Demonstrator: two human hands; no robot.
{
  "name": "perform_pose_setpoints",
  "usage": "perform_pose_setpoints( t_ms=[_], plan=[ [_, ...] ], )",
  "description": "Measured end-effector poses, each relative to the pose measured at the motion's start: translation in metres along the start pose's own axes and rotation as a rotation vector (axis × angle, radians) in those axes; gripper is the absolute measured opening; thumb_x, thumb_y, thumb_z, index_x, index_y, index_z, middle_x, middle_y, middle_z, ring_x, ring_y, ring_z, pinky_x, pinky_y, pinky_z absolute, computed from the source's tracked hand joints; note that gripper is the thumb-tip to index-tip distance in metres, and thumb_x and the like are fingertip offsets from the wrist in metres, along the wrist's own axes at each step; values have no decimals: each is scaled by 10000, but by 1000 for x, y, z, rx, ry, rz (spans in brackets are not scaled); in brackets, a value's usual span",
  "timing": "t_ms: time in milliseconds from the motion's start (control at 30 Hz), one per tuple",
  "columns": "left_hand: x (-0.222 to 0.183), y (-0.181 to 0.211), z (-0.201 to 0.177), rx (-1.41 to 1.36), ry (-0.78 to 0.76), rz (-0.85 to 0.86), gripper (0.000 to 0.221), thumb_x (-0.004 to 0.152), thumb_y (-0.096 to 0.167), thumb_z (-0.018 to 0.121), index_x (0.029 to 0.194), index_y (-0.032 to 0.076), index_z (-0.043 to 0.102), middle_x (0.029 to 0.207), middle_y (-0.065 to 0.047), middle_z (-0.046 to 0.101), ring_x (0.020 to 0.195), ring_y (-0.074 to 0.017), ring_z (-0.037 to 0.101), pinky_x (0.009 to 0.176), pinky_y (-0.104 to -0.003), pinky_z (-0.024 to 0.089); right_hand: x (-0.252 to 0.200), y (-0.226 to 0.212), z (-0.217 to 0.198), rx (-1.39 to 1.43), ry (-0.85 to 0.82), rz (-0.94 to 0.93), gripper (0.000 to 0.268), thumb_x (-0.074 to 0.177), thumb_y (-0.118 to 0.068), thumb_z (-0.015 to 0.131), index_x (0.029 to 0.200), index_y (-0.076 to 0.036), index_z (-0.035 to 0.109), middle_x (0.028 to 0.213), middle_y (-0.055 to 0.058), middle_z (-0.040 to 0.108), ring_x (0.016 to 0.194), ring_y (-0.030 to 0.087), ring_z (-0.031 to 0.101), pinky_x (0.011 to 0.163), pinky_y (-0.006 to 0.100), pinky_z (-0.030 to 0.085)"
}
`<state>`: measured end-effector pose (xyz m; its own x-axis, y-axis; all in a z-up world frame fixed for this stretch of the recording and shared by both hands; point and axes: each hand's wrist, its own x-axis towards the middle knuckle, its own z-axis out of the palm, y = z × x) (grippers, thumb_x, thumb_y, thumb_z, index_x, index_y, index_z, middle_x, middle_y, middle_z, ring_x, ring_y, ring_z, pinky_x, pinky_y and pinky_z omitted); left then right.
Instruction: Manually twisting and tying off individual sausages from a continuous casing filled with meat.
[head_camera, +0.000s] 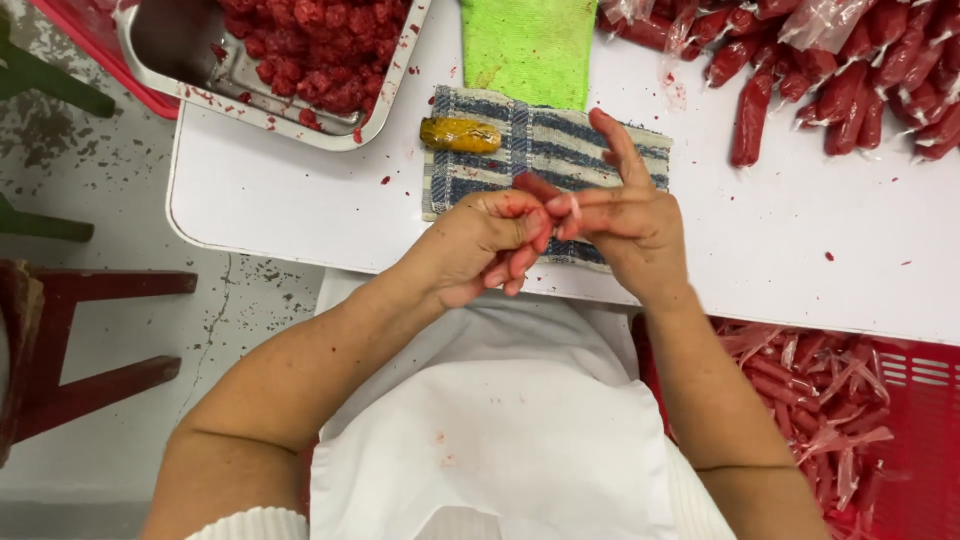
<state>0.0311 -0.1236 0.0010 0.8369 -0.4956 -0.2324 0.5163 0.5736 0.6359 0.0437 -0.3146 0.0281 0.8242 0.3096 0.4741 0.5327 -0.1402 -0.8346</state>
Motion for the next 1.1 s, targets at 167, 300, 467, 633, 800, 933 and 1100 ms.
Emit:
perform_pose_setpoints(
  t_ms=[167, 300, 467, 633, 800, 933, 1100],
  plan=[
    [4, 14, 3, 479, 88, -50, 239, 961, 110, 601, 731, 47, 609, 458, -55, 475, 345, -109, 379, 301, -226, 305, 8, -37, -21, -864, -429, -284, 277, 959, 78, 663, 1029, -151, 803, 1171, -105, 761, 1452, 582, 281, 1182, 712, 83],
    [4, 34, 9, 1026, 22, 255, 254, 940, 183, 664, 692, 151, 619, 501, 28, 543, 463, -71, 461, 474, -240, 381, 22, -10, -33, -695, -492, -203, 293, 832, 34, 744, 963, -224, 790, 1065, -95, 774, 1446, 465, 399, 1145, 764, -14],
    [10, 53, 11, 1604, -329, 435, 527, 773, 465, 879, 945, 153, 491, 957, -25, 504, 847, -250, 569, 605, -457, 482, 29, 2, -39, -248, -544, -31, 174, 924, -30, 740, 995, -184, 779, 1116, -59, 733, 1386, 377, 352, 1164, 504, 354],
    [27, 30, -6, 1556, -350, 840, 354, 903, 350, 754, 971, 101, 511, 901, -46, 475, 757, -265, 566, 587, -399, 497, 24, 2, -32, -126, -474, 37, 161, 885, -30, 743, 1021, -111, 777, 1116, 47, 734, 1421, 396, 387, 1218, 572, 310],
    [32, -20, -25, 1483, -99, 1012, 288, 973, 385, 623, 969, 99, 585, 946, -42, 523, 780, -232, 634, 657, -332, 555, -14, 39, -1, 232, -210, 203, 160, 872, -136, 746, 1019, -76, 766, 1110, 133, 742, 1352, 391, 517, 1178, 613, 371],
    [16, -41, -13, 1325, 114, 905, 245, 939, 237, 715, 1134, 105, 648, 1002, -97, 609, 868, -268, 670, 694, -368, 562, -33, 69, 39, 500, 413, 151, 133, 901, 34, 710, 1020, 85, 681, 951, 247, 688, 1109, 411, 658, 1005, 558, 530],
    [36, -27, -14, 717, 95, 766, 451, 941, 139, 754, 1368, 140, 611, 982, -42, 581, 948, -157, 683, 880, -324, 583, -29, 67, 43, 448, 427, 123, 562, 888, 2, 783, 1304, -58, 410, 1005, 137, 720, 1117, 274, 696, 1069, 422, 540]
  ],
)
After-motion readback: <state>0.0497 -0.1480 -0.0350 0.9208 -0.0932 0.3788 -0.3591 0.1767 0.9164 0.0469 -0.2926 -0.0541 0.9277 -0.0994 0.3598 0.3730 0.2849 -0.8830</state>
